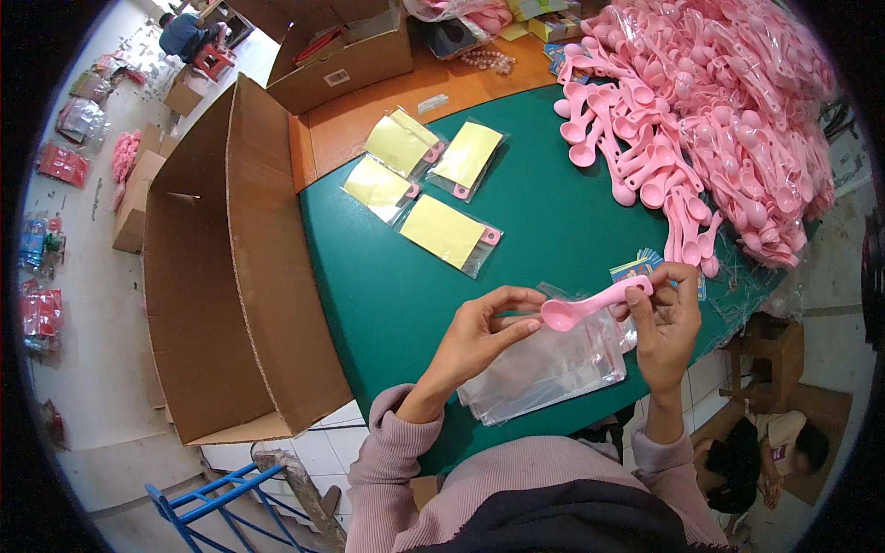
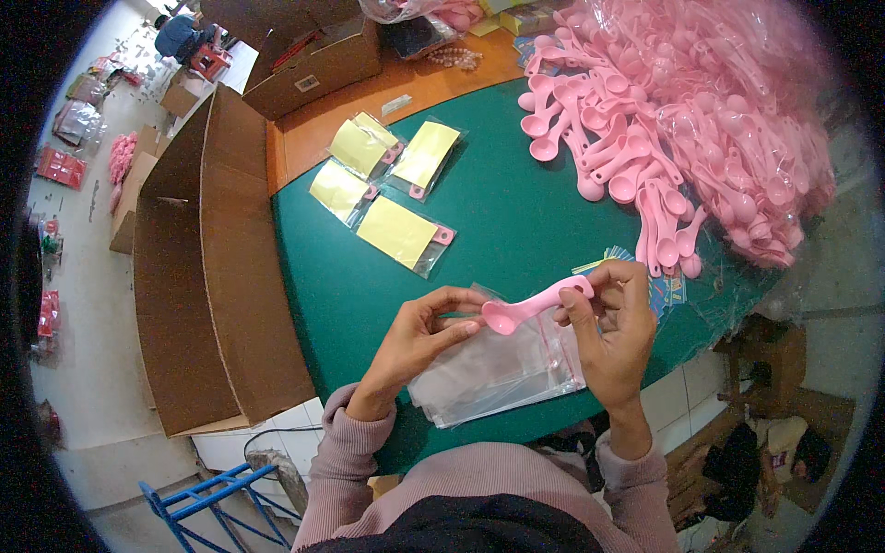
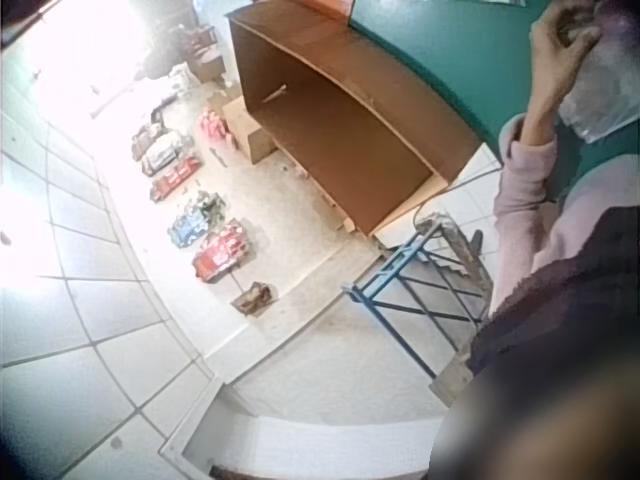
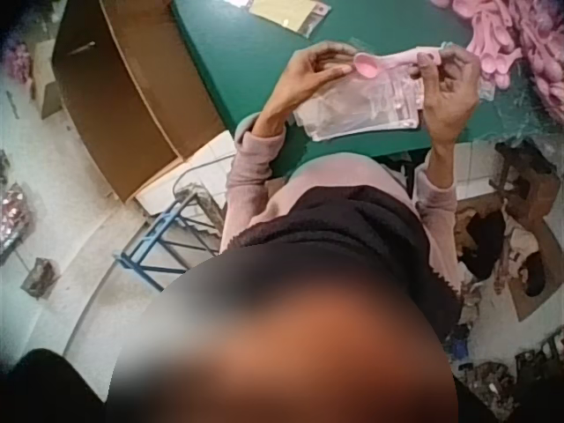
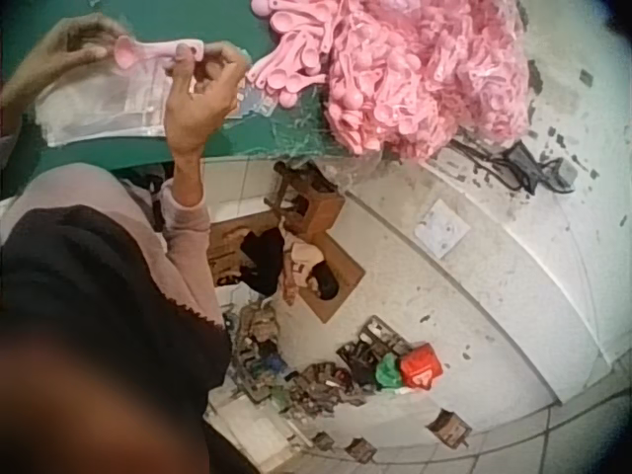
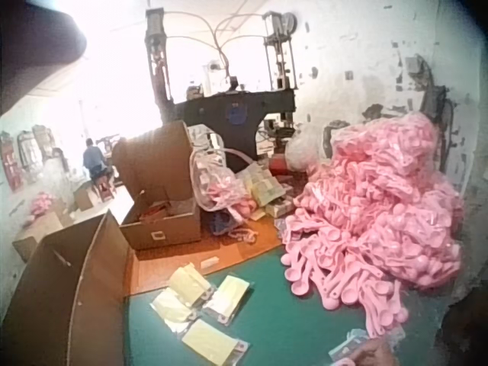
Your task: Manually packaging pink plastic spoons and promotional cards into small plastic bags at a workstation.
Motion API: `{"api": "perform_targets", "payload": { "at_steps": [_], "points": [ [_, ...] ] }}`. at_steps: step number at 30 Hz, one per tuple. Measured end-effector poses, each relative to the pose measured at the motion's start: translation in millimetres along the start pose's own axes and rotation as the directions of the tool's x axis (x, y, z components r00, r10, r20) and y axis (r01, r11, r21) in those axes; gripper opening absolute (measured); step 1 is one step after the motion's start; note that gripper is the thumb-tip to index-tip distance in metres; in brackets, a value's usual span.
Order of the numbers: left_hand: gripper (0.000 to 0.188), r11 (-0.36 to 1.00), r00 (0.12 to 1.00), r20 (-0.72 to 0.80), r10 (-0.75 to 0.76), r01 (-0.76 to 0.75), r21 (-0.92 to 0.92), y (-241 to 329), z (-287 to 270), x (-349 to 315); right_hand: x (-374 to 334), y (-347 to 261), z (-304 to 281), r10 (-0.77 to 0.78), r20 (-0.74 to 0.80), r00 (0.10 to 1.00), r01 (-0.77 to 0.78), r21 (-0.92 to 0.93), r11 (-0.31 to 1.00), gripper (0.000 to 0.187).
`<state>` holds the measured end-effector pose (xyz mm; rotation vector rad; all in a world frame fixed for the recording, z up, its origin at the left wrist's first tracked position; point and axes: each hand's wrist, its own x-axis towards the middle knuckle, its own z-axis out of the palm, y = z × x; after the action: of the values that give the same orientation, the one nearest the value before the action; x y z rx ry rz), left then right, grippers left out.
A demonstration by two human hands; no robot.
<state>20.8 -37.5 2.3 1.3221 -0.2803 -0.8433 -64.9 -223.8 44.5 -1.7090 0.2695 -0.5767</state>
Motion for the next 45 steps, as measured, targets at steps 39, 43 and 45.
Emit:
{"api": "perform_targets", "payload": {
  "at_steps": [39,43,45],
  "points": [
    [0.030,0.981,0.971,0.217,0.095,-0.128,0.144,10.3,6.4,-5.1,6.0,7.3,6.2,-0.285,0.491,0.823,0.438,-0.229,0.869,0.041],
    [0.028,0.943,0.973,0.207,0.104,-0.163,0.291,4.7,6.3,-1.6,-6.1,12.9,0.9,-0.204,0.128,0.971,0.191,0.105,0.976,0.038],
    [0.027,0.932,0.974,0.214,0.069,-0.139,0.333,3.6,7.4,-1.8,-8.4,12.8,-2.0,-0.264,0.191,0.945,0.293,-0.143,0.945,0.034]
  ]
}}
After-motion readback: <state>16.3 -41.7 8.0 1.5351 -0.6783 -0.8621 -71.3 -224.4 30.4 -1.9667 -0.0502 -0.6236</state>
